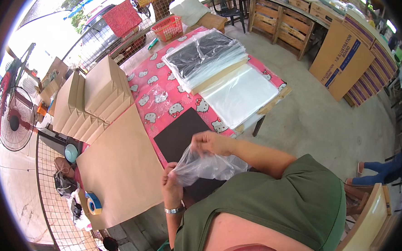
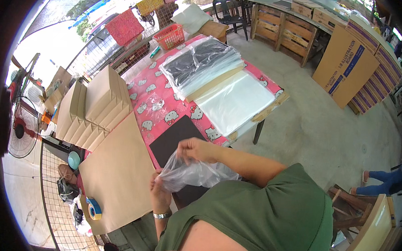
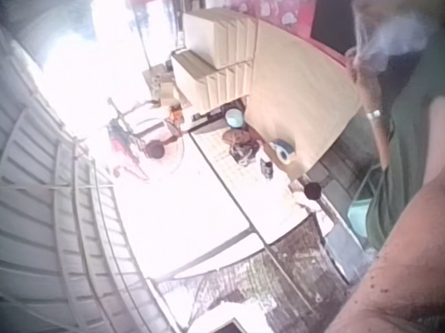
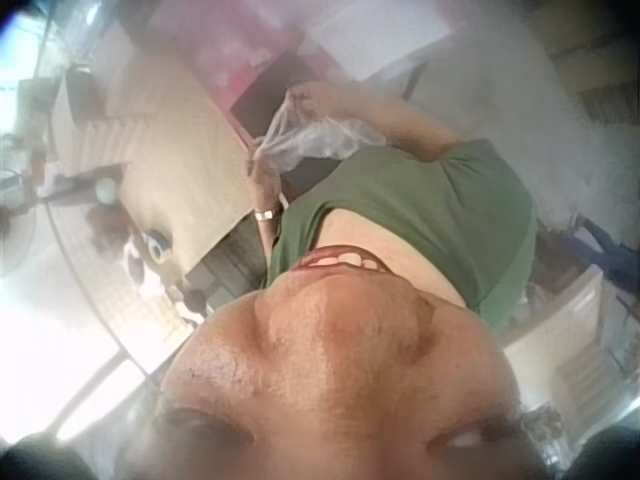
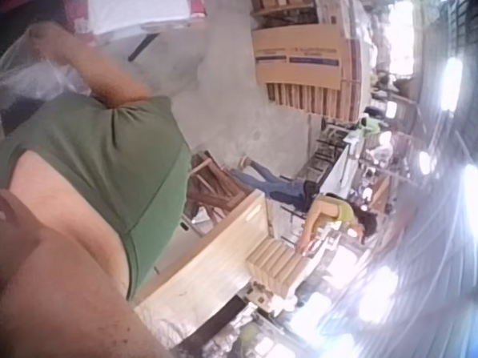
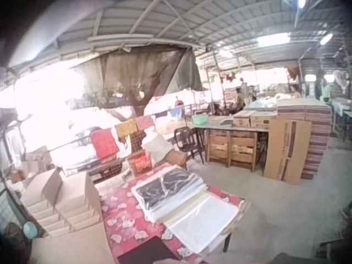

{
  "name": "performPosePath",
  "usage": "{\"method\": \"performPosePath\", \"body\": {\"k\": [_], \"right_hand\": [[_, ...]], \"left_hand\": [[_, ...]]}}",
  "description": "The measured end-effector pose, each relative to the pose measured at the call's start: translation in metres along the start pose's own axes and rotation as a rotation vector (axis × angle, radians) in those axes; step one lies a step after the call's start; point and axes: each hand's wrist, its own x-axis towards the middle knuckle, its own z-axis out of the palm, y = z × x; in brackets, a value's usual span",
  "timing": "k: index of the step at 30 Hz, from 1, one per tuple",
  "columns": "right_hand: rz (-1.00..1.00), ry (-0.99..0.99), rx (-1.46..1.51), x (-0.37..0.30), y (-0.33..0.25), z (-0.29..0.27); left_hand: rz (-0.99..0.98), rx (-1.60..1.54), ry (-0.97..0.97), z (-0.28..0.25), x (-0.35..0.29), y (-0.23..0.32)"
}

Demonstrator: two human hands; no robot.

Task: The person repeatedly places black and white notebooks into clear plastic sleeves at a table. They handle each notebook one at a time, insert it into a sleeve, and set the packaged item aside. The process continues throughout the clip.

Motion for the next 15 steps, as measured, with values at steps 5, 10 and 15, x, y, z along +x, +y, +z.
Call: {"method": "performPosePath", "body": {"k": [5,10,15], "right_hand": [[-0.017,-0.539,-0.054,-0.016,-0.006,-0.007],[-0.176,-0.292,0.9,-0.007,-0.011,-0.036],[0.138,-0.499,0.124,-0.023,-0.024,-0.035]], "left_hand": [[-0.07,-0.061,-0.053,-0.011,-0.002,0.004],[-0.262,0.47,-0.454,-0.021,-0.02,-0.018],[0.036,-0.311,-0.119,-0.034,-0.032,0.007]]}}
